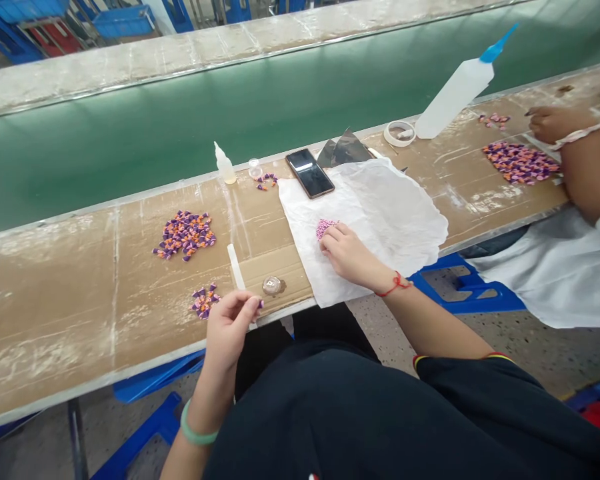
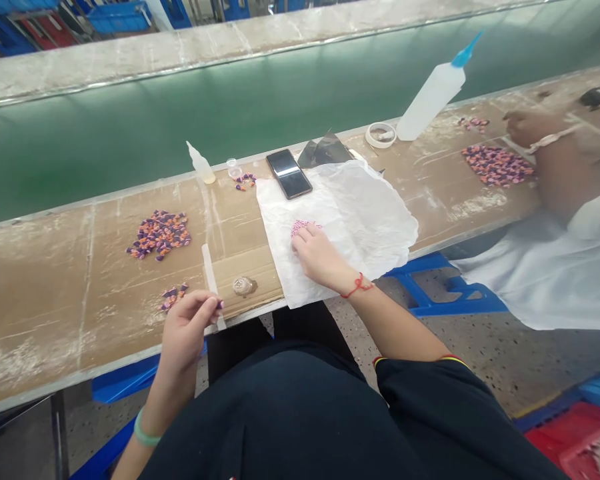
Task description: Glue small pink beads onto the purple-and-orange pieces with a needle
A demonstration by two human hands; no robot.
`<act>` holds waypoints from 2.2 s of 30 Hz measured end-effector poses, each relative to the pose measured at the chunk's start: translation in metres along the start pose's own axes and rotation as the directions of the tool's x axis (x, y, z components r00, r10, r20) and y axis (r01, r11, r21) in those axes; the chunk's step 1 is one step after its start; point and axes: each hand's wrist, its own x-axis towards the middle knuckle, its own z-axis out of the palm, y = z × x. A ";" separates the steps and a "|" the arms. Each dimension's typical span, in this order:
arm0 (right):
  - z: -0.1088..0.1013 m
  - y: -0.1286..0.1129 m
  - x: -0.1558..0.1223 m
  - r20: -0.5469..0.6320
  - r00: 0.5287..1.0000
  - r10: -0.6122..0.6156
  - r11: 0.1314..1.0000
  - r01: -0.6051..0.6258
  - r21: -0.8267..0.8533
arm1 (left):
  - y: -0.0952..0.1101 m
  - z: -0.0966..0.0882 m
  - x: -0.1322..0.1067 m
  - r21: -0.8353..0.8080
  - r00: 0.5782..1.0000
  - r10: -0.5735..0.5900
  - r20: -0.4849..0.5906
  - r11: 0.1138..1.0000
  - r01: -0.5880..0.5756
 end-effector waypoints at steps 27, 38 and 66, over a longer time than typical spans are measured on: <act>-0.046 -0.096 0.004 -0.066 0.997 0.026 0.725 0.027 0.688 | 0.035 0.034 0.003 0.077 0.985 0.091 0.146 0.992 -0.103; -0.040 -0.103 0.007 -0.113 0.994 -0.005 0.742 0.079 0.666 | 0.033 0.029 0.004 0.126 0.972 0.137 0.189 0.979 -0.162; -0.012 -0.097 0.066 0.378 0.857 -0.351 0.909 0.408 -0.082 | -0.010 -0.021 -0.013 -0.125 0.994 -0.102 0.047 0.986 0.107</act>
